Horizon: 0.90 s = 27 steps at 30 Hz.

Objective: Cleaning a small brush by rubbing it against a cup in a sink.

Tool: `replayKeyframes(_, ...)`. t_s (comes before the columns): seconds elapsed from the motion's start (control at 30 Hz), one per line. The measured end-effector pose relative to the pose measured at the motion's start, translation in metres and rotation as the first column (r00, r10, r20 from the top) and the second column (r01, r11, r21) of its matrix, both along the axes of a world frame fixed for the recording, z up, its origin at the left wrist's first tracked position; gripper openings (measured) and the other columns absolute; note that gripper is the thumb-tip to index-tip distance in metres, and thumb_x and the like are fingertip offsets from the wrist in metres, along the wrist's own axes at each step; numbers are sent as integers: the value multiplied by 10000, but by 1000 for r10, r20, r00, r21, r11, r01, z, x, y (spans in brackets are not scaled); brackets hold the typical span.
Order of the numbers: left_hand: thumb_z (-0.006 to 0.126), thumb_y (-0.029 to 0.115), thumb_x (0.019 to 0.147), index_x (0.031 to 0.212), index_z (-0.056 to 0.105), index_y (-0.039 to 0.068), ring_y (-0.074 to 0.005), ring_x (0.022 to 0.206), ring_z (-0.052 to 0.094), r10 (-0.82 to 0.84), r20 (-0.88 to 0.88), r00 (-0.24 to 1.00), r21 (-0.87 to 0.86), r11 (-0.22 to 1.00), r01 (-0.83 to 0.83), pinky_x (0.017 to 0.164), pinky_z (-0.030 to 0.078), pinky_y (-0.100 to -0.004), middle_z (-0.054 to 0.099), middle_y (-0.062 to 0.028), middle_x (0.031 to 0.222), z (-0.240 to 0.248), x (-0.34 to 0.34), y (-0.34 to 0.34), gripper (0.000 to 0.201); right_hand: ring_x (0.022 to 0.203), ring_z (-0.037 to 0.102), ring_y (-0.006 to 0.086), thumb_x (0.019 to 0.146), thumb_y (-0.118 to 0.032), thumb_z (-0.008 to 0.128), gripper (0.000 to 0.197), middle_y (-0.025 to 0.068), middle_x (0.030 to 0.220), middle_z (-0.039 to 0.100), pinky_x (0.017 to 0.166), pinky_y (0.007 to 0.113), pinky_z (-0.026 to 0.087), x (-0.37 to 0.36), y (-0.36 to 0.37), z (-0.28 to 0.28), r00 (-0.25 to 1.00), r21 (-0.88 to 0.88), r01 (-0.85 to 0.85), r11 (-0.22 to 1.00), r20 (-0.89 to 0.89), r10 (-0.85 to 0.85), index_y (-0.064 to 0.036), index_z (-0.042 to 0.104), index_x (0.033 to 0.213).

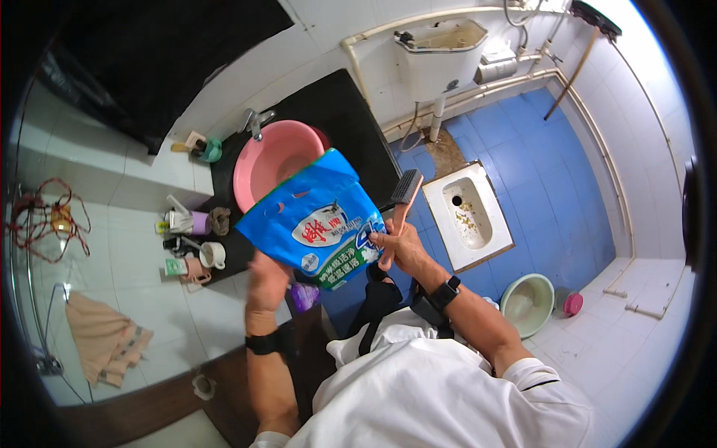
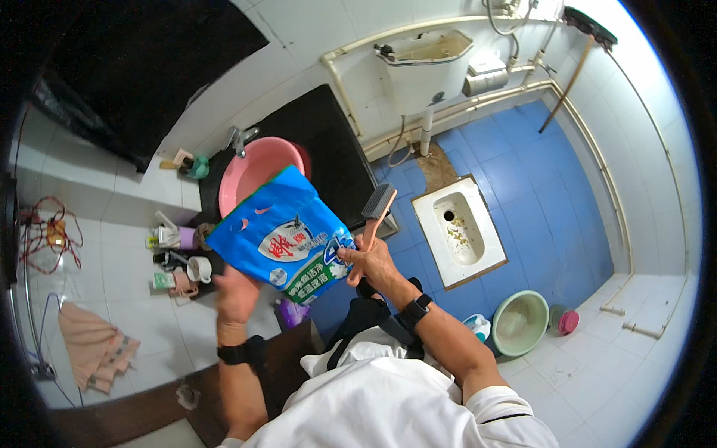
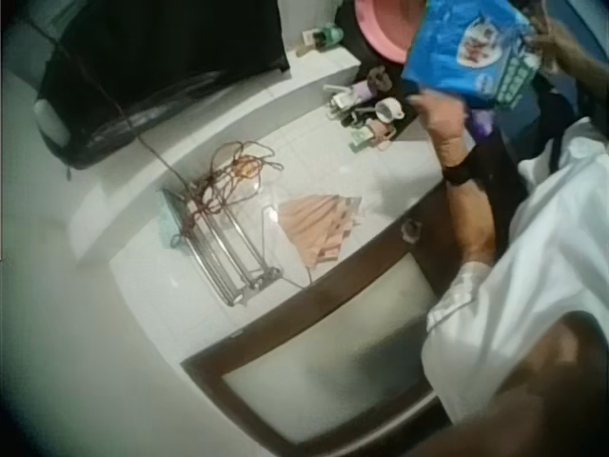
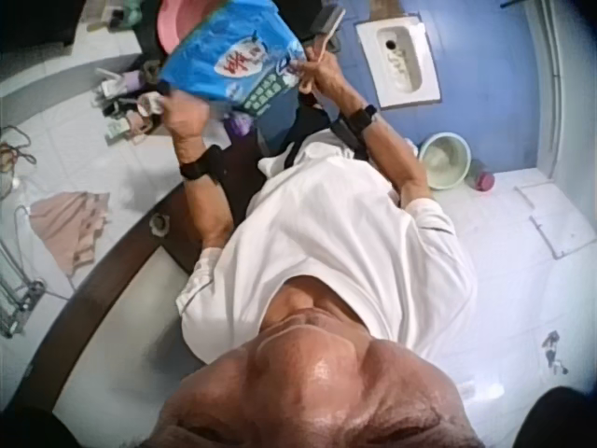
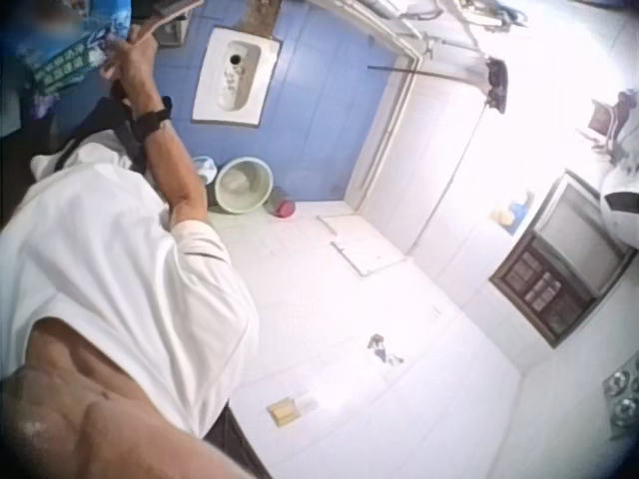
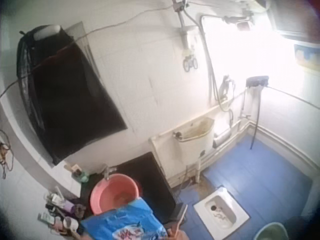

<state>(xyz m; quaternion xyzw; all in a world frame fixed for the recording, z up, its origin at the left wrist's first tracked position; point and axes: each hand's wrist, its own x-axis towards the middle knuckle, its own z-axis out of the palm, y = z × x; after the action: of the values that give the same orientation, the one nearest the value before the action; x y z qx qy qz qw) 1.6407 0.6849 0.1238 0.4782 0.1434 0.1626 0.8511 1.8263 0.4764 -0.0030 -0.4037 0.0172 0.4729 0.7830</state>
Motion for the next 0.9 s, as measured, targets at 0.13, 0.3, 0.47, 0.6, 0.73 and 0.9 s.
replayKeyframes(0.13,901,407,762,1526,364,73,-248,1335,511,-47,-273,961,162,982,94,1082,441,-405,530,-81,1450,-59,7,1,992,623,631,139,850,-22,796,320,23,751,610,499,299,514,7,20,8,994,-22,54,998,-90,-56,-107,494,788)
replayKeyframes(0.3,934,335,726,1549,336,56,-282,1364,507,-39,-178,983,-184,983,6,1101,460,-436,506,-130,1484,-93,6,13,1055,799,686,144,923,-70,742,144,30,884,683,673,308,555,4,41,4,980,53,93,994,-181,-82,-66,598,918)
replayKeyframes(0.47,945,325,692,1547,398,167,-293,1406,466,-191,-207,959,-449,890,80,1116,434,-560,501,-70,1519,-121,6,14,1027,912,729,171,974,-142,700,199,79,1048,736,816,332,595,-5,64,25,948,235,190,953,-295,-117,-19,643,1120)
replayKeyframes(0.6,932,373,706,1523,443,111,-301,1433,442,-165,-52,985,-503,857,117,1188,353,-575,496,-90,1534,-113,28,0,987,958,731,184,977,-167,703,241,82,1073,735,851,351,608,-10,76,30,941,253,181,950,-325,-92,-15,632,1150)
replayKeyframes(0.73,893,298,776,1497,457,75,-305,1387,494,42,-37,998,-412,909,-54,1183,381,-523,542,-101,1481,-101,44,4,872,906,715,167,955,-171,737,245,66,1038,724,819,331,596,-8,83,19,959,132,162,978,-255,-124,-17,637,1117)
replayKeyframes(0.9,799,158,863,1476,459,67,-292,1248,597,333,-300,894,-192,897,-399,1042,518,-508,578,-100,1394,-91,65,-2,707,715,681,154,922,-226,792,274,70,880,693,547,304,553,25,65,48,973,-80,-213,974,72,219,-19,620,973)
